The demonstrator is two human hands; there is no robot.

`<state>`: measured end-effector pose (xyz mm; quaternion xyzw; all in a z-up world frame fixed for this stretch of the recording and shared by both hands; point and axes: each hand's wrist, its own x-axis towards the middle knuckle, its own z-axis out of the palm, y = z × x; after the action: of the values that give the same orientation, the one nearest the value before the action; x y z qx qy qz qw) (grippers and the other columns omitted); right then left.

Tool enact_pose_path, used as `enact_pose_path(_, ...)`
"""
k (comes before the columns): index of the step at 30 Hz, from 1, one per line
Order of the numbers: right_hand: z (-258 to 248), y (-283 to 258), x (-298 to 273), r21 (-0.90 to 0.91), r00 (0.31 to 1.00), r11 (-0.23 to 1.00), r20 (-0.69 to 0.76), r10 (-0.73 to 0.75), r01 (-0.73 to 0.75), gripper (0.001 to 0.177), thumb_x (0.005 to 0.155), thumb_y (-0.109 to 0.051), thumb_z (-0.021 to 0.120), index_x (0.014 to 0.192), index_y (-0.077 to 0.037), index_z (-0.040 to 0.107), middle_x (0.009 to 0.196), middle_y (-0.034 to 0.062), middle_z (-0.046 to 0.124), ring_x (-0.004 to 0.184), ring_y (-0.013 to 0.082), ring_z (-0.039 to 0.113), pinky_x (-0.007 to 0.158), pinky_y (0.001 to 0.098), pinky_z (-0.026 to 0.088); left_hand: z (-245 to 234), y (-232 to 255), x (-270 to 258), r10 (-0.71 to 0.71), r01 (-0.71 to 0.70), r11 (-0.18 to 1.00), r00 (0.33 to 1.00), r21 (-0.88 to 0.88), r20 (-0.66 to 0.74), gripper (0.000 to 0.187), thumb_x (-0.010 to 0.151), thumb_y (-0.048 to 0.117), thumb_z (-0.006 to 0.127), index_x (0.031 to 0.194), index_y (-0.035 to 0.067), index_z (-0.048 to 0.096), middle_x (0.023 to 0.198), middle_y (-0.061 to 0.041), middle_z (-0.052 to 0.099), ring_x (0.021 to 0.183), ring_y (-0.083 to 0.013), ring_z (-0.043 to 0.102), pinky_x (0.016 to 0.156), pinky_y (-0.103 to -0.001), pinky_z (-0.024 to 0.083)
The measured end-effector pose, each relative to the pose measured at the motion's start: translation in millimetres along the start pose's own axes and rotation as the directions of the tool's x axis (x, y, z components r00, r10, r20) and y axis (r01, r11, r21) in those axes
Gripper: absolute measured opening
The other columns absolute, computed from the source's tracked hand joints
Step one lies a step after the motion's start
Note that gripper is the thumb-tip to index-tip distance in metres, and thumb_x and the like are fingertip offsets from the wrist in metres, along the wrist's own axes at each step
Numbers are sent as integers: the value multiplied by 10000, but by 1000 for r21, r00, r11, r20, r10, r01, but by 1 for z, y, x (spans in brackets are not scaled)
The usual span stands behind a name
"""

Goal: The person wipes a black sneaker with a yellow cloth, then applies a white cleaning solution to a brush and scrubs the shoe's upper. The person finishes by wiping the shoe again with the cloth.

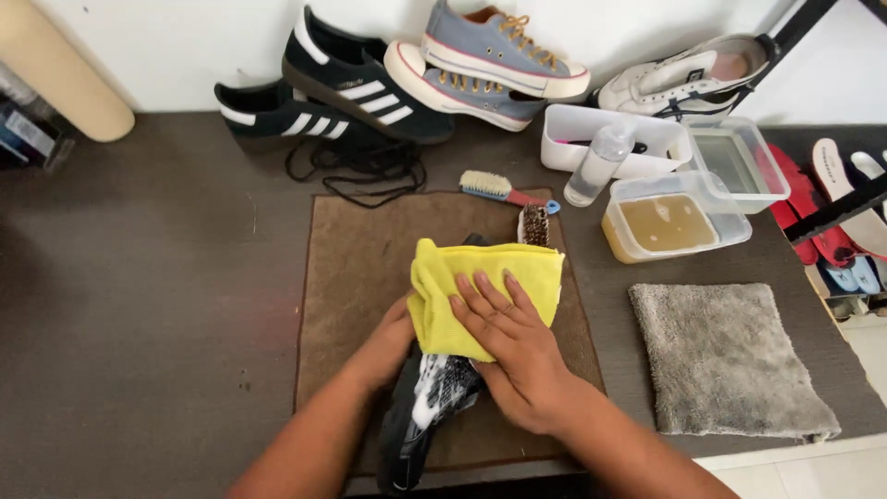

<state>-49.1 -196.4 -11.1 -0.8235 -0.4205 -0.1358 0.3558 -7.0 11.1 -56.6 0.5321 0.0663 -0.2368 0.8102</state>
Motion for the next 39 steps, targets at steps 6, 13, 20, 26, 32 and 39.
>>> enact_pose_path(6,9,2,-11,19,999,1000,-32,16,-15,548,1033,-103,485,1560,-18,363,1642,233,356,1576,412,300,1323,599,103,-10,-8,14,-20,21,999,999,-49,28,269,864,225,682,1075,60,666,922,-78,711,801,-182,670,728,-307,498)
enact_pose_path(13,24,-4,-26,72,1000,997,-20,-8,9,534,1051,-152,470,1546,16,364,1638,285,316,1564,461,302,1306,643,94,-21,-16,28,-37,41,995,998,-96,47,183,916,246,690,992,82,664,864,-42,695,756,-151,662,688,-286,499)
enact_pose_path(20,14,-29,-29,407,986,912,127,-106,45,425,1082,-196,392,1436,-10,535,1556,236,479,1505,382,434,1297,536,181,-9,-10,10,-56,49,996,995,-78,-84,293,888,243,689,1088,29,683,983,-105,714,875,-212,672,801,-324,521)
enact_pose_path(26,-27,33,-84,-72,651,659,108,751,-749,450,875,-333,668,1279,-136,644,1258,85,713,1143,272,701,951,442,542,11,15,-15,-121,129,987,989,98,-84,481,826,333,665,1222,62,627,1044,-127,711,898,-228,676,791,-341,532)
enact_pose_path(32,-53,20,-2,679,492,708,-556,670,-195,369,952,-21,552,1313,-35,624,1181,85,679,1102,176,654,980,348,555,19,21,-30,-80,82,974,997,212,-20,684,824,408,676,1370,9,571,1158,-217,675,1009,-290,656,849,-416,540)
enact_pose_path(39,8,23,2,30,955,999,-296,-16,26,389,943,64,540,1271,-36,724,1381,181,672,1361,360,574,1243,529,226,-5,-4,-8,26,-39,980,998,196,65,649,903,358,620,1416,-32,545,1309,-268,601,1238,-377,557,1100,-532,428)
